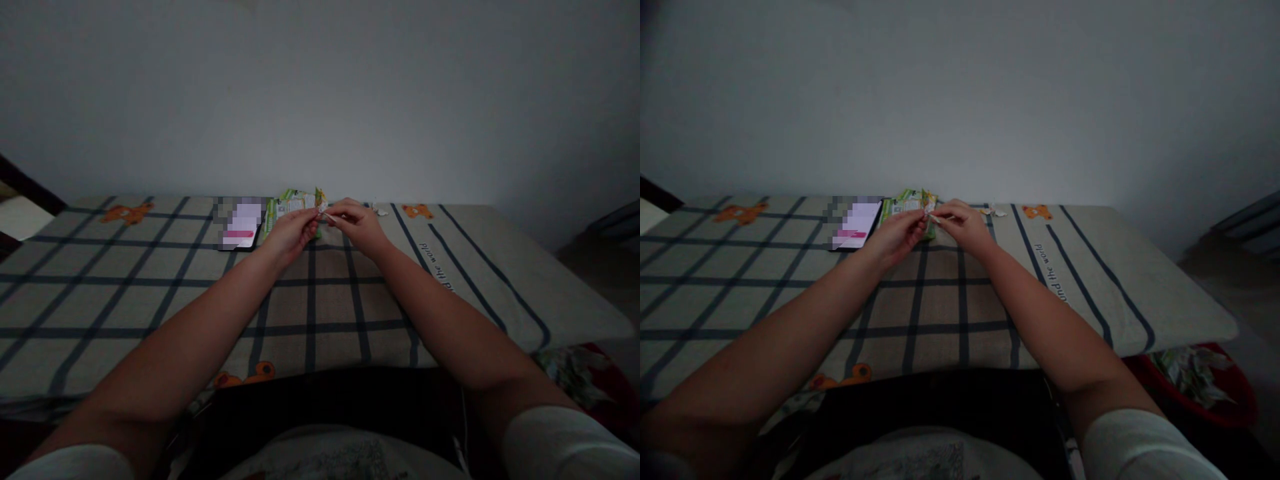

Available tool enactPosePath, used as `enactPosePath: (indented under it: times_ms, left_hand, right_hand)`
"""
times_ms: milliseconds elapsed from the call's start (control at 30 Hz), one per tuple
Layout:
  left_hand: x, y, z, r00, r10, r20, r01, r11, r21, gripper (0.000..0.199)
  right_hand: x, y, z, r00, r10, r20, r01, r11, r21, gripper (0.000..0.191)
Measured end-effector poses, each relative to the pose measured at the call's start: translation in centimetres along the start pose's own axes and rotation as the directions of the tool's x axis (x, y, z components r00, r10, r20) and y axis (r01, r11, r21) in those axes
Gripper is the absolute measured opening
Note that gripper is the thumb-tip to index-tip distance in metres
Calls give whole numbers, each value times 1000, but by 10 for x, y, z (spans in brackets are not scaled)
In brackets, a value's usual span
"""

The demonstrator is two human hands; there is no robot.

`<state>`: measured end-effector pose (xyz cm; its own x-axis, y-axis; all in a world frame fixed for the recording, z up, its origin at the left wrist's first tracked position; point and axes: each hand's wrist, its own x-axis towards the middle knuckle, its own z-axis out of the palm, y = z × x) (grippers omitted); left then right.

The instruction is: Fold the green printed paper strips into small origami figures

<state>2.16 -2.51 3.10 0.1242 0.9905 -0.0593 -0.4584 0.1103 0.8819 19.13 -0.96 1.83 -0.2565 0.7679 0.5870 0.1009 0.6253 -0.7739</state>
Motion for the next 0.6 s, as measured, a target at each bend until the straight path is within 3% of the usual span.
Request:
enactPosePath:
  times_ms: [100,267,467,600]
  left_hand:
    - [0,2,1,1000,-17,-2,17,1000,-23,17]
    - [1,2,-1,1000,5,19,-4,1000,-17,14]
    - [3,-1,-3,1000,-3,12,3,1000,8,20]
    - [3,-2,-1,1000,-5,7,5,1000,2,20]
  right_hand:
    - [-1,-1,0,998,-61,-15,60,998,-32,12]
    - [-1,2,-1,1000,-22,20,23,999,-33,13]
    - [3,-1,-9,990,-103,97,116,984,-137,5]
    - [3,-4,-9,989,-93,119,113,979,-167,5]
